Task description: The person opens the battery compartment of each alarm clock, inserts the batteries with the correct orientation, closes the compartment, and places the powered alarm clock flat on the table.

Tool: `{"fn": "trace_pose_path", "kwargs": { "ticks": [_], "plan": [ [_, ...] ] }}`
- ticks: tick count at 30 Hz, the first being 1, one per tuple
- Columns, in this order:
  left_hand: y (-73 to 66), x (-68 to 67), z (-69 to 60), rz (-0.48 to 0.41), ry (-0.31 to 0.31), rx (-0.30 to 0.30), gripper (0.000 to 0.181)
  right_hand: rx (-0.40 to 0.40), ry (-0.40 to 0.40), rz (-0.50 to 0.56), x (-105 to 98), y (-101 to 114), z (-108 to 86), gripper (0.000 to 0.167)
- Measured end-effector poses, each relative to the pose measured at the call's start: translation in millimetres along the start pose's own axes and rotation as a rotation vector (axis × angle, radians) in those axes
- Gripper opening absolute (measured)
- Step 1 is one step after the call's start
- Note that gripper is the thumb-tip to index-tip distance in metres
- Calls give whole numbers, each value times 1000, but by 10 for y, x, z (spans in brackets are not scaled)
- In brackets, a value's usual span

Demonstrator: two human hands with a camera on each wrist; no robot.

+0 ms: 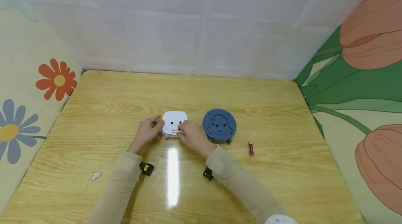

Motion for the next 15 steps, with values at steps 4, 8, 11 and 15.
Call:
{"fn": "trace_pose_path", "kwargs": {
  "ticks": [4, 8, 11, 15],
  "plan": [
    [-37, -27, -48, 148, -95, 48, 35, 28, -23, 34, -43, -9, -61, 11],
    [-105, -24, -119, 185, -147, 89, 21, 39, -47, 65, -66, -24, -113, 9],
    [-160, -13, -182, 199, -171, 119, 16, 36, -65, 80, -81, -32, -156, 13],
    [-209, 9, -262, 214, -183, 157, 14, 42, -75, 115, -108, -42, -222, 17]
  ]
}}
Point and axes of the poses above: each hand's wrist, its own z-axis towards the middle knuckle, its own x-axis out of the palm, y = z × x, the point moved 2 cm from there along z, towards the middle knuckle, and after that the axes turned 6 degrees about y, right-handed, at the moved point
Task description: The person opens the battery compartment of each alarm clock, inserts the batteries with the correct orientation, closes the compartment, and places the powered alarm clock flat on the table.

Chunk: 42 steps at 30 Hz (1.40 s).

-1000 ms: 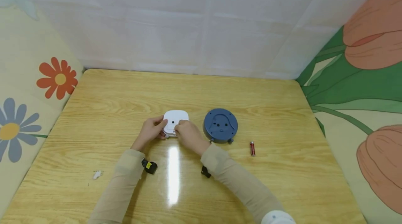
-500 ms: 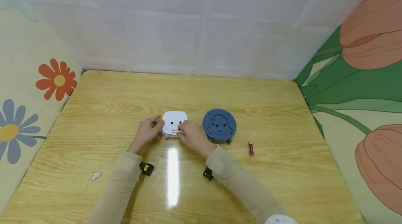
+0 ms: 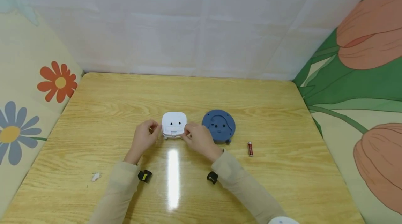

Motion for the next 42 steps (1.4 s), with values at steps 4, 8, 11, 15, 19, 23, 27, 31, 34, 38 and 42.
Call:
{"fn": "trace_pose_path", "kwargs": {
  "ticks": [4, 8, 11, 15, 19, 23, 27, 31, 34, 38, 42],
  "plan": [
    [-62, 9, -61, 7, -11, 38, 12, 26, 4, 29, -34, -21, -52, 23],
    [-123, 27, -115, -9, -20, 82, 9, 21, -21, 39, -65, -44, -103, 32],
    [-165, 45, -147, -24, -17, 104, 6, 9, -42, 55, -95, -65, -150, 35],
    [-225, 67, -174, -34, 1, 111, 5, 9, -44, 63, -133, -108, -217, 32],
    [-289, 74, -190, -50, 6, 117, 6, 16, -58, 53, -173, -157, -277, 27],
    [-337, 78, -195, -57, -6, 145, 5, 15, -95, 56, -215, -210, -325, 23],
    [-365, 96, -183, -48, -11, 186, 4, 7, -130, 65, -249, -256, -366, 18],
    [-385, 127, -178, -45, -23, 226, 3, 10, -153, 70, -269, -299, -404, 12],
    [-406, 150, -169, -52, -22, 239, 4, 18, -169, 74, -293, -330, -432, 10],
    [-425, 183, -152, -61, -9, 238, 5, 29, -186, 76, -330, -365, -468, 11],
    [-446, 215, -128, -66, -5, 253, 4, 44, -188, 91, -363, -407, -501, 12]
  ]
}}
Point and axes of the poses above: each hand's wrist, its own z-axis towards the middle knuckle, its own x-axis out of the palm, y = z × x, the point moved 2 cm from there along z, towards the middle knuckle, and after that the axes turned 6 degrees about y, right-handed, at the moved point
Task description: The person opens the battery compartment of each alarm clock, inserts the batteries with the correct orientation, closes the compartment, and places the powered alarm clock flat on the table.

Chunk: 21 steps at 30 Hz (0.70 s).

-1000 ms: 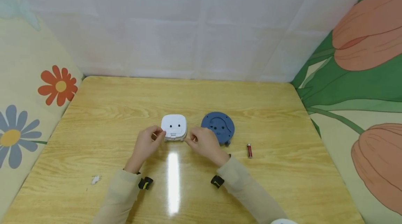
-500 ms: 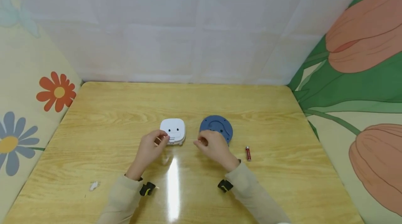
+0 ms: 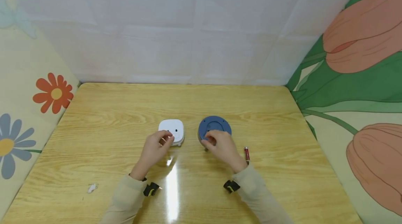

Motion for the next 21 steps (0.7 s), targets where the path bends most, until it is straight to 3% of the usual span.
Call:
{"fn": "trace_pose_path", "kwargs": {
  "ticks": [10, 21],
  "plan": [
    [-79, 111, 56, -23, 8, 60, 5, 53, 21, 10, -80, -122, -83, 14],
    [-153, 250, 102, -46, 49, 51, 8, 75, -16, 11, -162, -273, -175, 13]
  ]
}}
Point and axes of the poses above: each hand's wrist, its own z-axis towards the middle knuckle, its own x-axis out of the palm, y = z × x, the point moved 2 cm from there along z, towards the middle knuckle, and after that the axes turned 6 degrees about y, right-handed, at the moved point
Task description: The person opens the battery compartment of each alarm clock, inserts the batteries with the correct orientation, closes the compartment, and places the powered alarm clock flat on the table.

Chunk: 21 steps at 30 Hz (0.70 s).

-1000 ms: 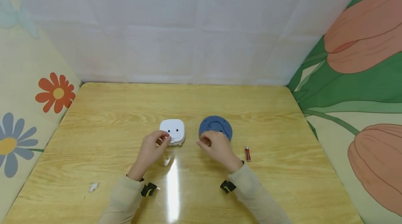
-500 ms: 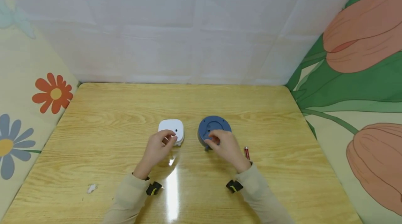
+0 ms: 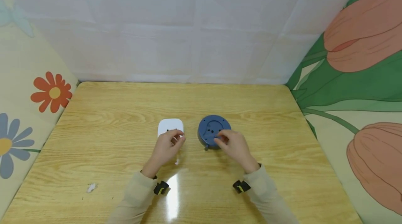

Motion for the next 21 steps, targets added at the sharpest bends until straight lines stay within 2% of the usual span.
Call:
{"fn": "trace_pose_path", "kwargs": {
  "ticks": [8, 15, 21],
  "plan": [
    [-48, 98, 24, 5, 15, 25, 11, 13, -9, -12, -50, -85, -55, 13],
    [-105, 225, 73, -42, 81, -5, 12, 22, -5, -14, -106, -119, -69, 12],
    [-100, 339, 101, -66, 115, -18, 5, 6, 1, -30, -128, -139, -66, 11]
  ]
}}
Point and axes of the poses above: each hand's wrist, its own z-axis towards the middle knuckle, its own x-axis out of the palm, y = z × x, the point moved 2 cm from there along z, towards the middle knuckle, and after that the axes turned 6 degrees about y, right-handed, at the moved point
